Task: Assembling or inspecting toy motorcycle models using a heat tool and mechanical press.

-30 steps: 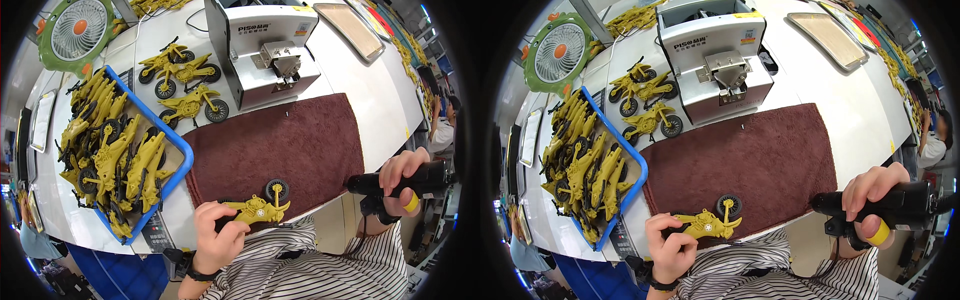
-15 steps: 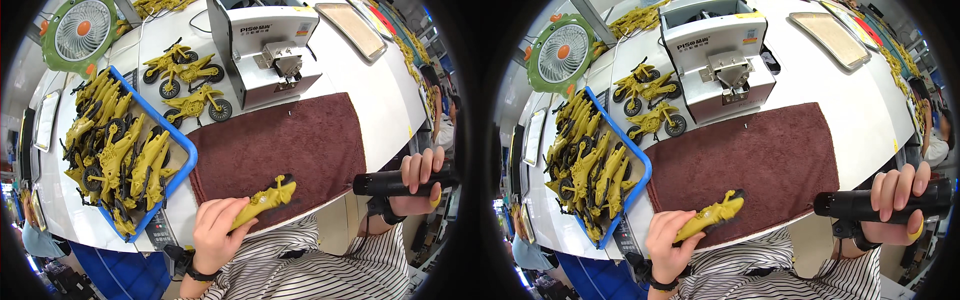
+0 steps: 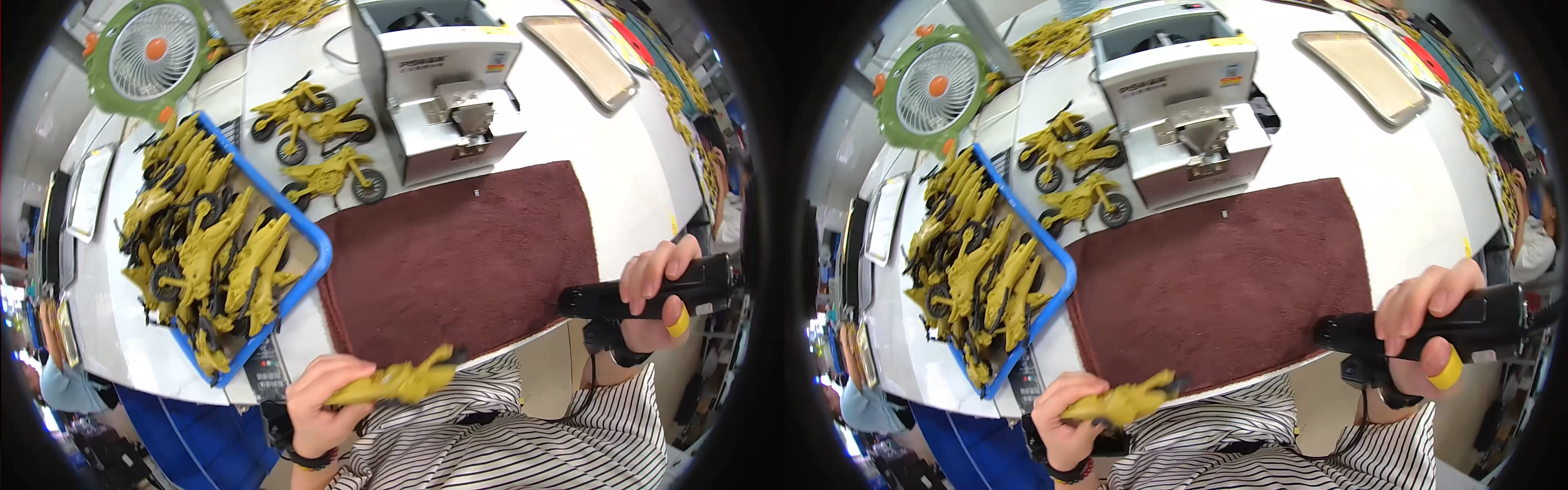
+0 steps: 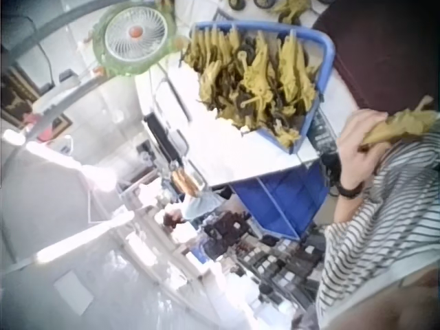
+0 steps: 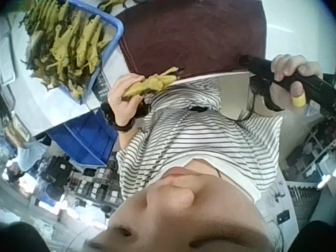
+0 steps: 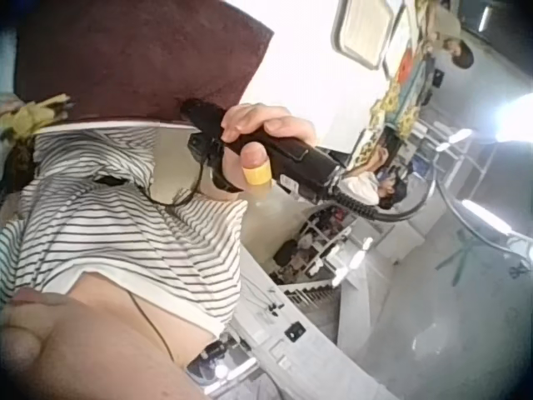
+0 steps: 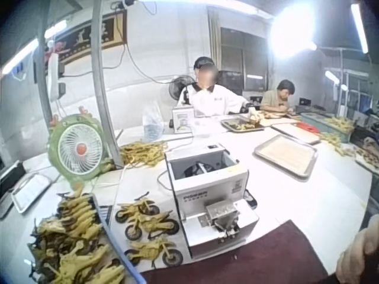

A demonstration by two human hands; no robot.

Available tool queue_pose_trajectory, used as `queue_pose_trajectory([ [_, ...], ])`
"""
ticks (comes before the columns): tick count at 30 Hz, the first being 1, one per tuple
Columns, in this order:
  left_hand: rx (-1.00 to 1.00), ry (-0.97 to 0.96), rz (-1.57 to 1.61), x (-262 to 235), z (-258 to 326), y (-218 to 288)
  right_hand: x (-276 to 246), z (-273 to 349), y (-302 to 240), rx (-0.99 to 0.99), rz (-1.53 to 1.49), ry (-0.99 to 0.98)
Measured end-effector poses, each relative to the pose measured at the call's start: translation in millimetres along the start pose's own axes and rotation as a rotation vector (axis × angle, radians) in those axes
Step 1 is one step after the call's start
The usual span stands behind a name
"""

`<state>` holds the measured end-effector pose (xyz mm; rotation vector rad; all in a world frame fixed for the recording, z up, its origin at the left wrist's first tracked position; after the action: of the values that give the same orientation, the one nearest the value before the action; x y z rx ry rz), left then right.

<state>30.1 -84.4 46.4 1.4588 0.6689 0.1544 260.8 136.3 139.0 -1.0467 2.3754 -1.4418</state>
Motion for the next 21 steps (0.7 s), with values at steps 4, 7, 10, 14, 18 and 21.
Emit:
queue_pose_trajectory([
  [4, -0.153, -0.134, 0.309, -57.5, 68.9, -35.4, -5.6, 1.2, -3.8, -0.01, -0.008, -0.007],
  [7, -0.493, -0.017, 0.286, -107.9, 149.7, -82.5, -19.1, 4.5, -0.4, -0.001, -0.016, -0.027],
  [10, -0.939, 0.209, -0.185, -139.0, 212.6, -135.2, -29.0, 3.8, -1.4, -0.015, -0.039, -0.008],
  [14, -1.003, -0.029, -0.657, -140.5, 199.1, -112.8, -32.6, 5.4, -11.0, -0.101, -0.099, 0.063],
  [18, -0.369, -0.537, -0.288, -61.9, 72.3, 16.5, -25.3, 6.9, -13.9, -0.155, -0.146, 0.017],
  [21, 0.059, -0.566, -0.541, -42.9, 21.0, 96.5, -8.2, 1.5, -6.9, -0.123, -0.225, 0.065],
])
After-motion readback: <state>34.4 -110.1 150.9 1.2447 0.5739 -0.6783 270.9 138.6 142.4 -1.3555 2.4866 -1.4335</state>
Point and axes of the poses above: each hand's wrist, its own z-axis away from the middle knuckle, its own x-axis out of the palm, y = z × x, the point moved 8 cm from there along -z, towards the middle knuckle, and after that the axes turned 5 degrees about -x, right-handed, at the moved point
